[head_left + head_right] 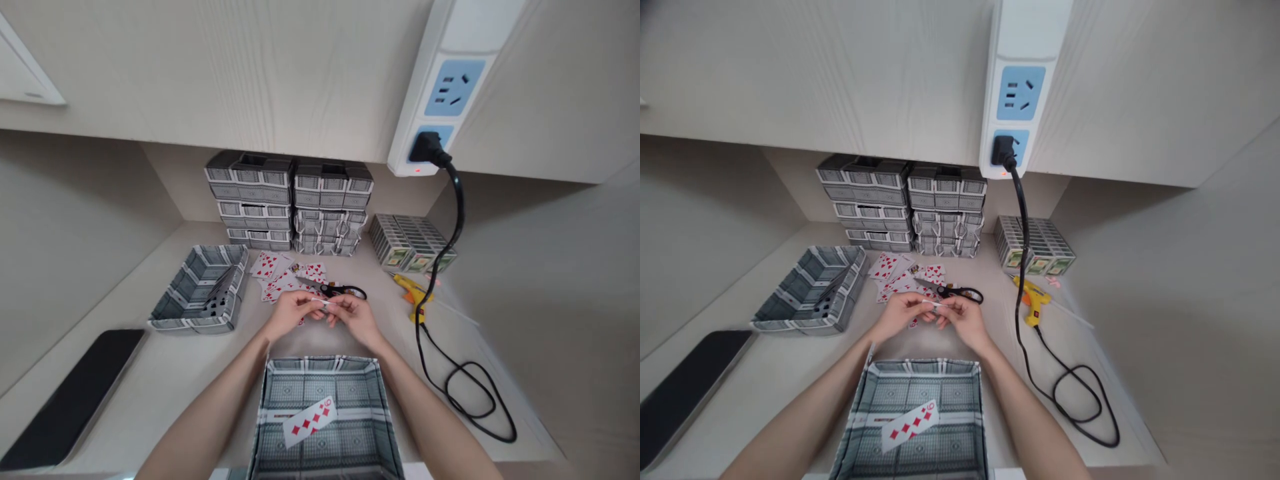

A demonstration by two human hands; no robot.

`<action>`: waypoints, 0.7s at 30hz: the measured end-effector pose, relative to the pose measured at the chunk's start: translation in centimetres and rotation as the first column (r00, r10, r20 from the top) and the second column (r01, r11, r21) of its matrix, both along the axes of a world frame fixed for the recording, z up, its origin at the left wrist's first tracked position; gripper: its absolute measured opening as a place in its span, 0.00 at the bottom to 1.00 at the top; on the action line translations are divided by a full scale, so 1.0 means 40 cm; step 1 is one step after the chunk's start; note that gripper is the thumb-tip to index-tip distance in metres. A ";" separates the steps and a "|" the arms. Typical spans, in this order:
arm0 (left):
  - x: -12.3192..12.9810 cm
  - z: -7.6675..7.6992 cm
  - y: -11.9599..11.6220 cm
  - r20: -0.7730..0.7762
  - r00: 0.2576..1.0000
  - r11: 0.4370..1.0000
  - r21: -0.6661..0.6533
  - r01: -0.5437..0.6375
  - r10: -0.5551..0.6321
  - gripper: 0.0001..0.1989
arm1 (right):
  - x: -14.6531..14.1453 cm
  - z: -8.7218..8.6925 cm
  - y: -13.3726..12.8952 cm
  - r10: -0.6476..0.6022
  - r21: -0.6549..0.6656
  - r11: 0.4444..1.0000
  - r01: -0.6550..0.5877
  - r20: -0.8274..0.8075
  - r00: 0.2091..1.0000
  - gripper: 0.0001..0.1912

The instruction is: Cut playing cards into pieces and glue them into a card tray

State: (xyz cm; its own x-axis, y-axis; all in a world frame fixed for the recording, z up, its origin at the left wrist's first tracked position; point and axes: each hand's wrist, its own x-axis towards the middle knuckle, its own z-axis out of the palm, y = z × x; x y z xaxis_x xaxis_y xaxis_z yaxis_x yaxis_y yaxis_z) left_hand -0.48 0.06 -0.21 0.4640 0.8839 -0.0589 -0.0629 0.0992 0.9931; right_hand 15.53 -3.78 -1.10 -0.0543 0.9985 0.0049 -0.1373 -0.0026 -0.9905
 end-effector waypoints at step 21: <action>0.003 0.005 -0.004 -0.030 0.999 1.000 -0.009 -0.011 0.011 0.14 | 0.002 -0.015 0.002 0.016 0.037 0.999 -0.015 -0.011 1.000 0.14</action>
